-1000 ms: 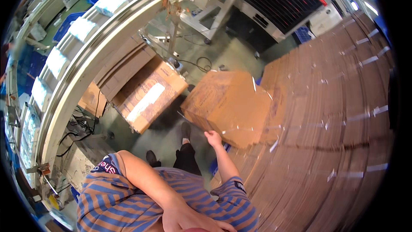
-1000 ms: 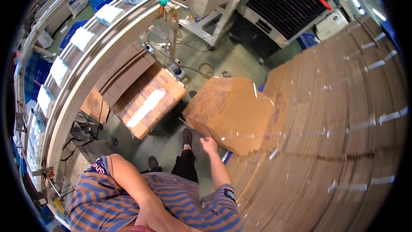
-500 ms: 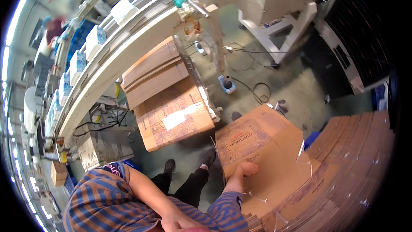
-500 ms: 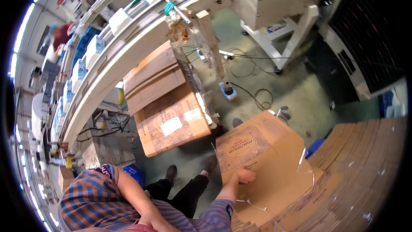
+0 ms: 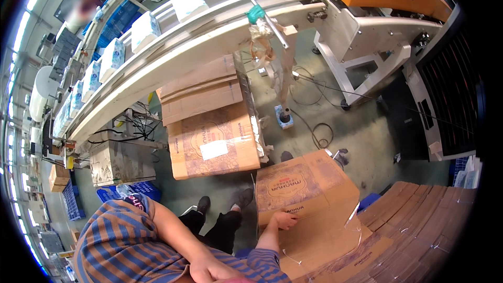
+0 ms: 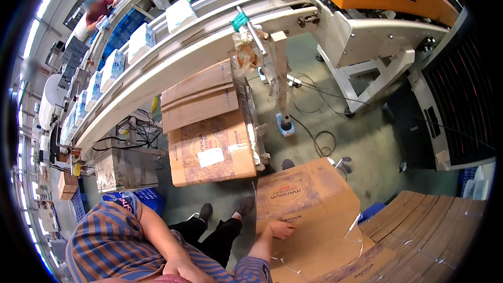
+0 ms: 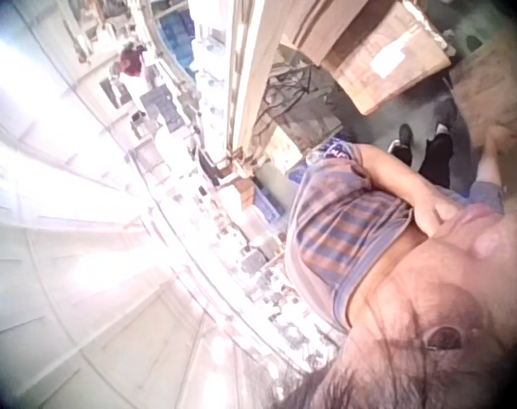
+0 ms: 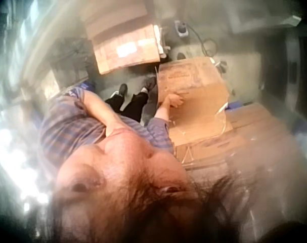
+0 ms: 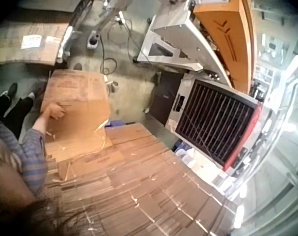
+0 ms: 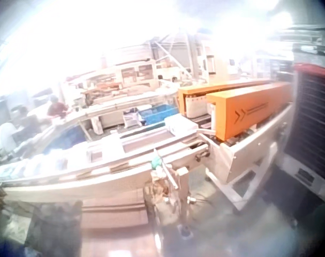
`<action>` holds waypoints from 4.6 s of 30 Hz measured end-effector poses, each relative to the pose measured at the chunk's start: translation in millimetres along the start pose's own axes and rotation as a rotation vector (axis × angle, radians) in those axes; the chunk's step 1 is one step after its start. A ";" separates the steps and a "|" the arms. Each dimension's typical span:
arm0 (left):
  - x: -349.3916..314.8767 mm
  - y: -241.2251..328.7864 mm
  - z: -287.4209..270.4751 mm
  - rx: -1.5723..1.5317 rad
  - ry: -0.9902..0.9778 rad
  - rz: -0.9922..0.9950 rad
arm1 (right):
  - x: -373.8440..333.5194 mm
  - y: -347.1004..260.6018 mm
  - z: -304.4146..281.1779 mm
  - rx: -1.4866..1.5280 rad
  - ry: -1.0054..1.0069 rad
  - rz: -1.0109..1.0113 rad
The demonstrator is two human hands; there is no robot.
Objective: The person repeatedly picks up small, individually wrapped packages from a conveyor belt and places them into a cardboard box. The person handles the packages one by one, arranging them in rows within the box. The person also moves the cardboard box to different positions on the floor to continue the packing process.
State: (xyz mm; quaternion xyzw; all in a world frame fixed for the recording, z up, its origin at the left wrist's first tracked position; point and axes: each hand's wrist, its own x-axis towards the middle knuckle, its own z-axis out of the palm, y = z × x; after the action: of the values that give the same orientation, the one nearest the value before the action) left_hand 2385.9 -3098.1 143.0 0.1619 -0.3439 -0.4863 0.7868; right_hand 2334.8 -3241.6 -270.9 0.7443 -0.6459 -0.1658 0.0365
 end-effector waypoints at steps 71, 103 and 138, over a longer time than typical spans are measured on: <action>-186.0 319.1 39.2 2.491 0.647 0.292 | -162.9 -224.7 -634.1 0.061 0.102 -2.088; -236.0 112.3 -135.9 0.340 1.790 -0.005 | 58.1 -240.1 -470.4 0.883 -0.647 -1.617; 144.0 266.7 -107.6 2.217 0.920 -0.597 | 13.2 -270.6 -710.3 0.196 -0.372 -2.171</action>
State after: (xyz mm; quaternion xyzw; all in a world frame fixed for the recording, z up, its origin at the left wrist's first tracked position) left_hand 2677.3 -3106.3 278.9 0.9686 -0.2110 0.0092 0.1308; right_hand 2802.0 -3323.8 323.2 0.8785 0.3448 -0.1672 -0.2853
